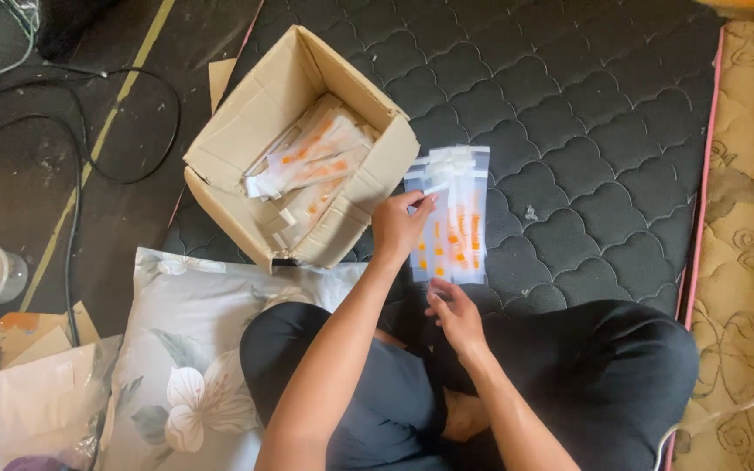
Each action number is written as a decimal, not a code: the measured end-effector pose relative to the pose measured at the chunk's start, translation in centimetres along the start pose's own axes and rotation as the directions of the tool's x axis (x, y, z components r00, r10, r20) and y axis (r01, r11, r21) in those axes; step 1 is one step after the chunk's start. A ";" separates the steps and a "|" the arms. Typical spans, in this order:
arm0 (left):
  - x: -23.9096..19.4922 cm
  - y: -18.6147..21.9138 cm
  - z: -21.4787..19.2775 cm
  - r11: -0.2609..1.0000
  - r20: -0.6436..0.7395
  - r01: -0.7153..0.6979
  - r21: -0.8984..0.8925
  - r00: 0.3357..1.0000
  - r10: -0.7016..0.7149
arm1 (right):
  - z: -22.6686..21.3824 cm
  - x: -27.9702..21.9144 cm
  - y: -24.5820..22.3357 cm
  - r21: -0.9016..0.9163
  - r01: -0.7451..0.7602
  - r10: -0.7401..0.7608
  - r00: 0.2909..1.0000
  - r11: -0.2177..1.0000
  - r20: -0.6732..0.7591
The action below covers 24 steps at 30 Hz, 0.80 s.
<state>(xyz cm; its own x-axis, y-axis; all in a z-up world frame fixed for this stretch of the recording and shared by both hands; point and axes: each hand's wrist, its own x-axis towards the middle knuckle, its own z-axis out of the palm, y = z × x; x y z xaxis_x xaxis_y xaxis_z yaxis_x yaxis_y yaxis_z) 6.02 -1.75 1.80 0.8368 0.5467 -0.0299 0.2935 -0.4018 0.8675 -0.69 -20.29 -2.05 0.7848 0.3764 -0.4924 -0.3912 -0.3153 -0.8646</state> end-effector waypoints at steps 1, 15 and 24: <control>-0.1 -0.2 0.3 0.996 0.008 0.007 0.093 1.000 -0.008 | 0.3 0.2 0.0 0.079 -0.007 0.009 1.000 0.997 -0.018; -0.5 -1.9 1.2 0.995 0.376 0.060 0.085 0.923 -0.088 | 1.2 1.7 1.0 0.114 -0.118 0.122 0.992 0.986 -0.028; 0.0 -0.3 0.7 0.996 0.409 -0.042 0.076 0.912 0.008 | 1.1 2.2 1.5 0.023 0.057 -0.055 0.995 0.998 -0.086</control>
<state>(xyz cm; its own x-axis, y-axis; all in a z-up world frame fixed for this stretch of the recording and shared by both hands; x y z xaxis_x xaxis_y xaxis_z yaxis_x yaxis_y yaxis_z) 6.25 -2.17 1.15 0.9549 0.1949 -0.2241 0.2920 -0.4791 0.8278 -0.09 -18.92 -4.55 0.8435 0.3170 -0.4336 -0.3567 -0.2729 -0.8935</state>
